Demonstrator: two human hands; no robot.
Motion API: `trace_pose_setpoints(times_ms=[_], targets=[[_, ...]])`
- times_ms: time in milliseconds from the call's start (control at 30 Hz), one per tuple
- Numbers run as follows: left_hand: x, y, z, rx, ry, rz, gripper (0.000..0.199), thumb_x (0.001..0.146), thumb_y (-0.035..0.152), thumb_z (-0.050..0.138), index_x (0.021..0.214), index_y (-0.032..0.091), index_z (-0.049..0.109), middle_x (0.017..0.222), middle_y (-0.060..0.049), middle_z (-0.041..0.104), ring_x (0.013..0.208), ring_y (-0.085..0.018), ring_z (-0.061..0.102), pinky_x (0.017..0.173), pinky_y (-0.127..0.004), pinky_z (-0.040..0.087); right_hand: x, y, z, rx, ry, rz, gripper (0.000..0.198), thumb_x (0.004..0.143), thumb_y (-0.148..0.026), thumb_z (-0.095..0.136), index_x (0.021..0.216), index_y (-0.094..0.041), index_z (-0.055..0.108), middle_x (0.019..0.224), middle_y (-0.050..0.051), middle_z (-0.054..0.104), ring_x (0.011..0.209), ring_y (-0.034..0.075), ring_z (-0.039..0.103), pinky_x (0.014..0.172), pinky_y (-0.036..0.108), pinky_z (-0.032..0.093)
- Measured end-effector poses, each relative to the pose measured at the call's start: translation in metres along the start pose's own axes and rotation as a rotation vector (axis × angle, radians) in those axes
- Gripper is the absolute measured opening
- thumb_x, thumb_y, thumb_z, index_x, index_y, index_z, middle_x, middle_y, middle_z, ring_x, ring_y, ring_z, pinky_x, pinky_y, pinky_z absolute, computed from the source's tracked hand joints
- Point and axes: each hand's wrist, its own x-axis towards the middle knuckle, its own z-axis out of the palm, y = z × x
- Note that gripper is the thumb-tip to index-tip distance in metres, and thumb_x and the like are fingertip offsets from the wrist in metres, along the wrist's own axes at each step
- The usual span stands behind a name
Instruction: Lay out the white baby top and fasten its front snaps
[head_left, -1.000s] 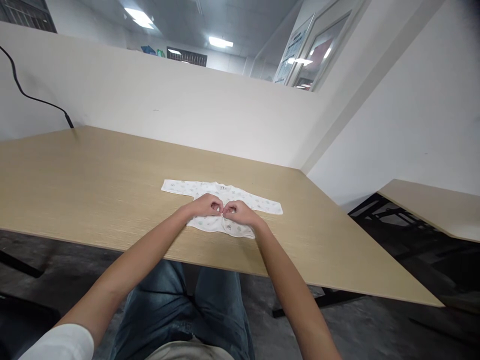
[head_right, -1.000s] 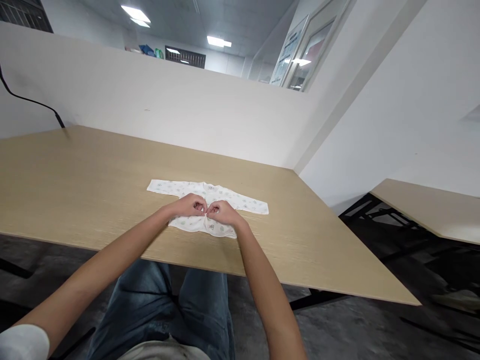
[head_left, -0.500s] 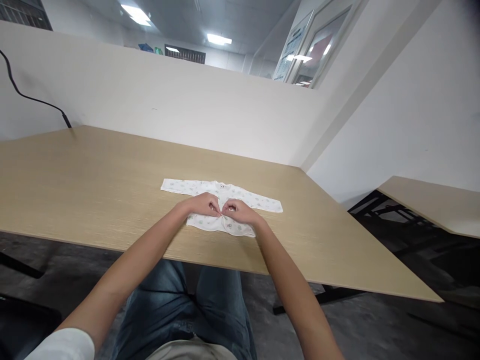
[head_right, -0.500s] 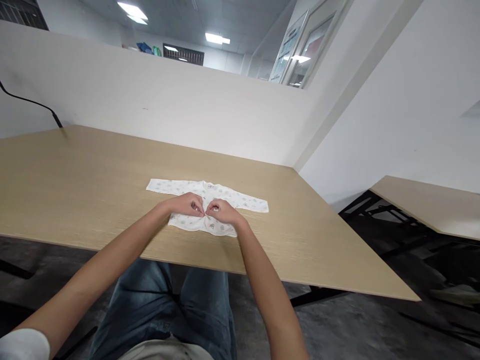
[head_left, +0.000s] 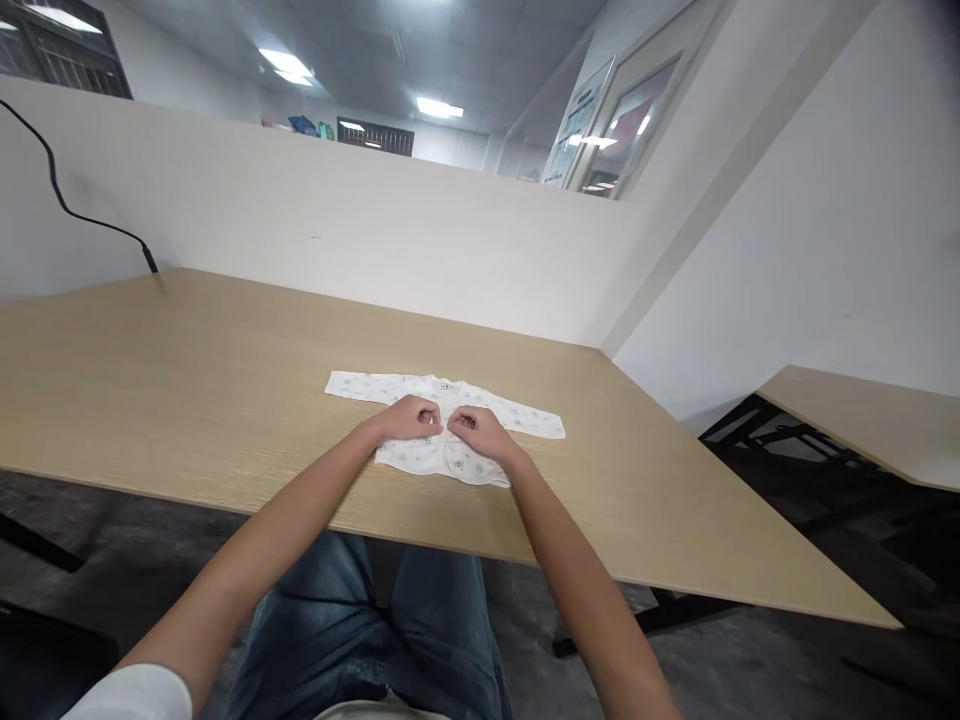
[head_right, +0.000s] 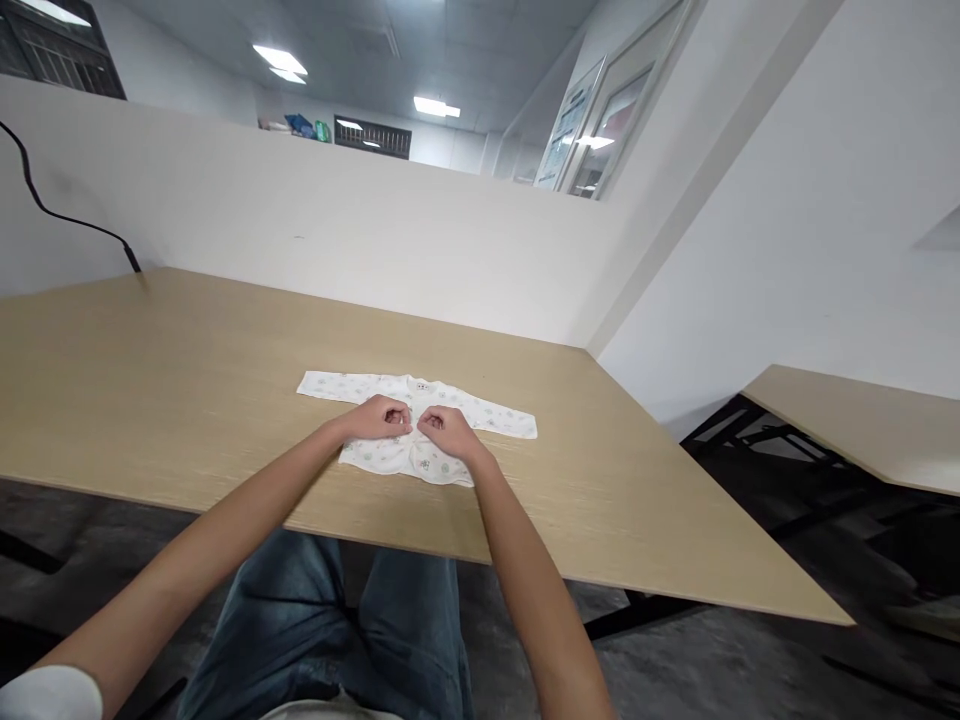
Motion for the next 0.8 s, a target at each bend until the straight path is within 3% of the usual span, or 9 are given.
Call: trace_pose_setpoints(times_ms=[333, 433, 533, 800], targets=[[-0.001, 0.0041, 0.0032, 0.09, 0.011, 0.012, 0.047, 0.093, 0.054, 0.055, 0.063, 0.018, 0.057, 0.057, 0.004, 0.045, 0.058, -0.011, 0.04, 0.056, -0.025, 0.026, -0.0001, -0.002, -0.0001, -0.054, -0.001, -0.03, 0.03, 0.091, -0.041, 0.055, 0.073, -0.018, 0.063, 0.071, -0.001, 0.059, 0.07, 0.014, 0.047, 0.066, 0.025, 0.034], [-0.0008, 0.0052, 0.0024, 0.079, -0.008, -0.003, 0.05, 0.095, 0.056, 0.052, 0.067, 0.017, 0.063, 0.059, 0.001, 0.055, 0.058, -0.013, 0.046, 0.057, -0.025, 0.03, -0.0001, -0.0031, -0.0006, -0.068, -0.001, -0.045, 0.036, 0.094, -0.043, 0.053, 0.068, -0.018, 0.057, 0.066, -0.003, 0.052, 0.068, 0.013, 0.044, 0.065, 0.025, 0.032], [0.0006, 0.003, 0.0028, 0.059, -0.013, -0.028, 0.049, 0.097, 0.056, 0.049, 0.077, 0.017, 0.072, 0.062, 0.0, 0.062, 0.06, -0.014, 0.054, 0.06, -0.025, 0.035, 0.0012, -0.0012, -0.0003, -0.059, -0.007, -0.046, 0.04, 0.096, -0.047, 0.052, 0.07, -0.018, 0.061, 0.065, -0.003, 0.052, 0.067, 0.013, 0.045, 0.064, 0.025, 0.032], [0.0029, -0.0025, 0.0039, 0.1, 0.001, -0.031, 0.052, 0.1, 0.055, 0.042, 0.079, 0.019, 0.074, 0.057, 0.0, 0.063, 0.061, -0.016, 0.059, 0.065, -0.026, 0.039, 0.0024, 0.0023, 0.0005, -0.042, 0.003, -0.044, 0.045, 0.098, -0.052, 0.051, 0.078, -0.018, 0.07, 0.067, -0.001, 0.059, 0.07, 0.015, 0.051, 0.068, 0.026, 0.036]])
